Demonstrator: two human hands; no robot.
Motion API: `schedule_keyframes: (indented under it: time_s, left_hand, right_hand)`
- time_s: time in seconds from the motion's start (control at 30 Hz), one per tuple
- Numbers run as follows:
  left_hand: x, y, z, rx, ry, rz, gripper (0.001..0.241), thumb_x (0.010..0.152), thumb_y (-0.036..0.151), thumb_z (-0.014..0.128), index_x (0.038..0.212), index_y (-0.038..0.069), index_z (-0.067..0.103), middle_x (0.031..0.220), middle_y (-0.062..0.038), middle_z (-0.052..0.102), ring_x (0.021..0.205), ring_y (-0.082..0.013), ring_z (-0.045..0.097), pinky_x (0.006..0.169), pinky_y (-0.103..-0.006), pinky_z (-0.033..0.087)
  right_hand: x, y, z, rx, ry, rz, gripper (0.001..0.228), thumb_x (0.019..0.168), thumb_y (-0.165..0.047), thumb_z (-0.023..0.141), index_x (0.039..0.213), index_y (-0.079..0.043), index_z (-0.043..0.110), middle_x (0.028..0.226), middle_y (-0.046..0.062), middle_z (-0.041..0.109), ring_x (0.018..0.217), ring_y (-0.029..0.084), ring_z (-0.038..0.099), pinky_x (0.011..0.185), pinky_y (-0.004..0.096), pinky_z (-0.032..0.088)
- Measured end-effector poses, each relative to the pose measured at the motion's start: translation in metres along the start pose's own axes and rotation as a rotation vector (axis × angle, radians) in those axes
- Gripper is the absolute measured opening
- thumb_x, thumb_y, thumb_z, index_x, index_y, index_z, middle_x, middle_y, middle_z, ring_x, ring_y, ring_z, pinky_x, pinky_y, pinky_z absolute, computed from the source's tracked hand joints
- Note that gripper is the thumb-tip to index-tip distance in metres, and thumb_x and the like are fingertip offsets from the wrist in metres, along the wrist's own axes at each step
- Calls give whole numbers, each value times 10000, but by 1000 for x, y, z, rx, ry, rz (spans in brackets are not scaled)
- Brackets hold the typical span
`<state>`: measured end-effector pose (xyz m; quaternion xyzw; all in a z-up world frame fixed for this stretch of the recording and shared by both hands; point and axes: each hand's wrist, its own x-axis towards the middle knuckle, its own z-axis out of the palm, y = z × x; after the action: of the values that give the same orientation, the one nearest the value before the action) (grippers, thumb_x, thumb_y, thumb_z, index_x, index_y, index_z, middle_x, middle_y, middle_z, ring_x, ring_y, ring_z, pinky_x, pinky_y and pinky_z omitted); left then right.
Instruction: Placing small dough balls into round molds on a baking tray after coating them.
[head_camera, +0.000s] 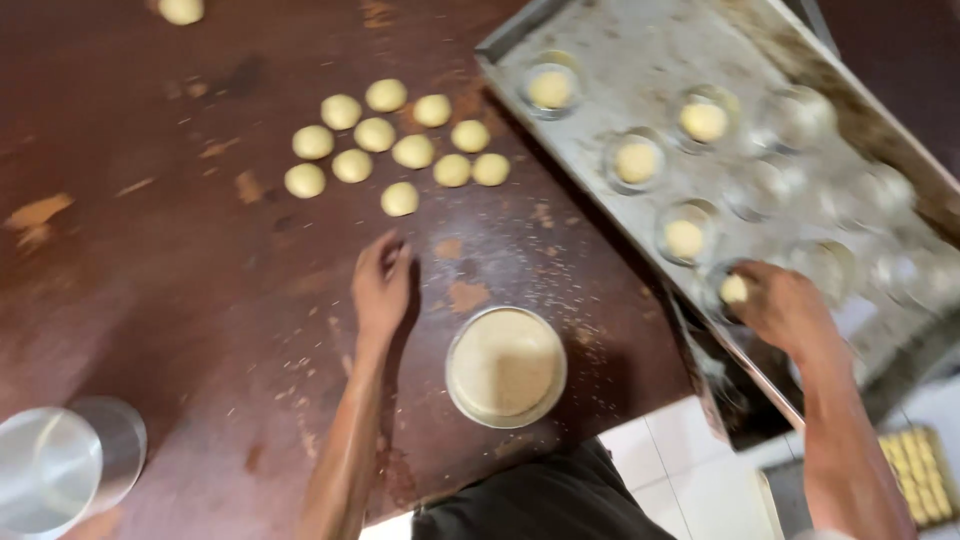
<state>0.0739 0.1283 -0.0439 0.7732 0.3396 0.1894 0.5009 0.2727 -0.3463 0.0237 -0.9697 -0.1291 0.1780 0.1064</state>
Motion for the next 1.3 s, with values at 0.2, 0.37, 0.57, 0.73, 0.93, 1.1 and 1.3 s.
schedule_keyframes:
  time_s: [0.2,0.37,0.57,0.73,0.93,1.1,1.3]
  left_hand:
    - [95,-51,56,429,90,51,466,1014,376,564,1256,-17,626,1158,-274,574,1029,-439,583,897,-507,497]
    - [85,-19,55,261,-7,30,262,786,180,756,985,80,618,966,-137,655,865,-295,629,745,-395,566]
    - [-48,61,30,-678,-495,-113,611,753,-47,789,1309,83,572,1119,-147,738,958,-244,753,807,-331,656]
    - [-140,60,26,-793,-473,-192,505,873,127,813,1347,31,669,1307,-154,690,1132,-190,670,974,-292,575]
    - [-165,51,-35,-224,-317,160,696,1040,358,536,1614,50,293,1630,-356,232,1497,-562,94,1205,-668,70]
    - [-163,18,-67,-367,-50,62,498,978,121,640,1458,30,543,1486,-307,460,1397,-502,444,1137,-575,406]
    - [-174,-1,-69,-427,-10,-38,366,973,91,661,1336,45,645,1379,-164,557,1254,-288,607,1045,-399,524]
  right_hand:
    - [-40,-50,-28,-26,118,49,684,838,-171,733,1497,-63,585,1485,128,607,1235,370,611,980,464,495]
    - [-83,-54,-19,261,402,-144,505,910,-44,800,1389,56,676,1347,241,689,1077,357,670,755,402,535]
    - [-107,-154,53,976,107,-154,505,870,59,695,1356,-61,628,1109,113,671,895,204,578,747,312,466]
    - [-130,-220,105,1263,-17,-326,521,900,157,580,1416,92,544,1167,237,711,1030,269,689,924,444,604]
    - [-121,-233,129,1068,65,-325,400,765,97,772,1160,37,754,1068,199,763,952,299,762,767,387,641]
    - [-80,-220,191,127,-248,-764,187,850,-239,719,974,-105,762,1031,94,701,992,311,632,824,397,561]
    - [-64,-220,215,-116,-157,-744,199,844,-302,698,977,-155,717,992,72,641,956,291,611,784,412,521]
